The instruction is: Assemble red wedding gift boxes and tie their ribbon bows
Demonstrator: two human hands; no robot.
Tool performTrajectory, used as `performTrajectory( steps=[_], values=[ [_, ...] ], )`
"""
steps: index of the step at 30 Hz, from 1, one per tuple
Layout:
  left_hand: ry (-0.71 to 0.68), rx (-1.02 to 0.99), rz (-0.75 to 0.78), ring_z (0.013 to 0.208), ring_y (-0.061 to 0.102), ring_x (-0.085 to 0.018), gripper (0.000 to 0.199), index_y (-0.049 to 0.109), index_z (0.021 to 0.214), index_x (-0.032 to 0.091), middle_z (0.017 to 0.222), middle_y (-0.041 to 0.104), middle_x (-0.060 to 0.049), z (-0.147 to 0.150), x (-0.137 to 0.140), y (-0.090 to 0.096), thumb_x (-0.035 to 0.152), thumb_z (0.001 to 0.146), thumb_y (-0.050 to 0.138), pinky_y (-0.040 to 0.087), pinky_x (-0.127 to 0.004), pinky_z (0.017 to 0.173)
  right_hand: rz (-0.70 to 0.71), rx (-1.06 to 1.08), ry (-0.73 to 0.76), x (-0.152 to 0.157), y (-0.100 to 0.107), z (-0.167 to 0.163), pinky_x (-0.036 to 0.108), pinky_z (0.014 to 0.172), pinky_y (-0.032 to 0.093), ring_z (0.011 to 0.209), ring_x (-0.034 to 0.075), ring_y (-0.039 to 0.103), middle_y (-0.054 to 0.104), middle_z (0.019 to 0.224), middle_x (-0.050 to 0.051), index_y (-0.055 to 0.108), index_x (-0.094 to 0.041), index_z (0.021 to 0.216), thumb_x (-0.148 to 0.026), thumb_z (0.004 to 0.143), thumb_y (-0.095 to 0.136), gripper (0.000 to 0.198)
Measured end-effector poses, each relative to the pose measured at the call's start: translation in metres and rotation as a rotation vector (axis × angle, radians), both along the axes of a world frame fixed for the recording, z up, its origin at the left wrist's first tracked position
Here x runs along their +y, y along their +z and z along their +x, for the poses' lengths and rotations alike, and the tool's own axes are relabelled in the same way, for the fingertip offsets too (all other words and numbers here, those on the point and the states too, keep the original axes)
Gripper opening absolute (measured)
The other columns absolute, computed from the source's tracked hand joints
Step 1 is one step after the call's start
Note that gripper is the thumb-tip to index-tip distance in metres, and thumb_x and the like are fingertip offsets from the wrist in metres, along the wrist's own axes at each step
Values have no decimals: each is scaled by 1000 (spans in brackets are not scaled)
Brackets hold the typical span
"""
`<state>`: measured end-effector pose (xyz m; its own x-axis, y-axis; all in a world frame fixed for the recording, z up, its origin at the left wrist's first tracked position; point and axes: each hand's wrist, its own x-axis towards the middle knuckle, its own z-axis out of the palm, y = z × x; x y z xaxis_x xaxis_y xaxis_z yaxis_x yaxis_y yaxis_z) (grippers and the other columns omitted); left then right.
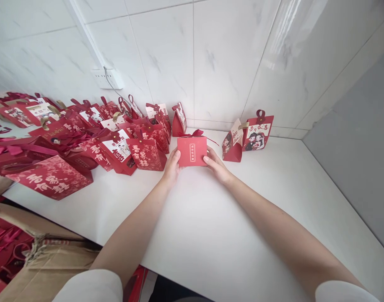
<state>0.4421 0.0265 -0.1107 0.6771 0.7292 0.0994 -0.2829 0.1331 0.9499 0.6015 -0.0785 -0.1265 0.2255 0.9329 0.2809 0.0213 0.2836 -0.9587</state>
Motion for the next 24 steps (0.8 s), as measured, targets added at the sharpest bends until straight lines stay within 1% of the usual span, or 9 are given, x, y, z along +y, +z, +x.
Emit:
performTrajectory(
  steps=[3,5,6,9,11,12,14,17,24],
  values=[
    [-36,52,32,132,47,-30,63,45,141,33,147,48,-4,0,4,1,64,86,47,43,-47,105,-76,61,-40,1,2,1,37,79,55,109,23,62,51,139,11,28,-31,145,-59,88,50,68],
    [-77,102,65,134,45,-31,67,43,143,33,152,40,-4,0,7,1,68,86,45,45,-48,103,-178,105,-42,0,7,4,31,64,55,88,21,67,57,129,11,35,-29,141,-66,88,44,66],
    [-85,122,81,136,43,-31,68,42,144,34,155,35,-3,-1,8,1,69,85,45,46,-48,102,-236,125,-29,0,11,6,30,59,54,76,19,67,60,122,11,40,-27,138,-70,88,39,66],
    [-43,150,159,144,29,-31,66,40,144,38,161,20,2,-2,9,0,67,85,46,50,-44,99,-387,177,27,-4,24,13,27,49,48,51,13,55,65,97,9,54,-23,121,-80,84,25,74],
    [-22,165,232,147,22,-31,63,39,144,39,162,12,5,-3,5,0,61,86,51,51,-42,98,-464,202,62,-7,32,17,26,42,42,43,12,44,63,81,7,57,-22,112,-85,81,19,80],
    [-23,173,259,147,21,-31,63,39,145,40,162,12,5,-3,3,0,58,86,54,51,-41,98,-491,213,71,-9,34,18,26,39,38,41,11,39,61,75,6,56,-22,110,-86,79,18,81],
    [-36,192,280,146,25,-31,62,38,145,40,161,16,4,-3,-2,0,54,87,55,51,-42,98,-538,246,76,-10,36,19,25,36,31,39,11,32,58,67,4,55,-21,107,-89,76,18,84],
    [-57,231,275,142,33,-31,58,38,144,40,159,25,2,-1,-8,-1,54,90,51,50,-45,98,-597,308,93,-7,33,20,23,35,27,38,10,29,57,62,4,53,-21,104,-92,72,17,85],
    [-78,214,194,141,35,-31,53,48,138,39,155,35,2,1,-6,-5,52,88,55,47,-48,102,-676,383,195,-4,26,28,21,32,19,38,8,22,59,64,8,52,-20,93,-92,71,19,83]
  ],
)
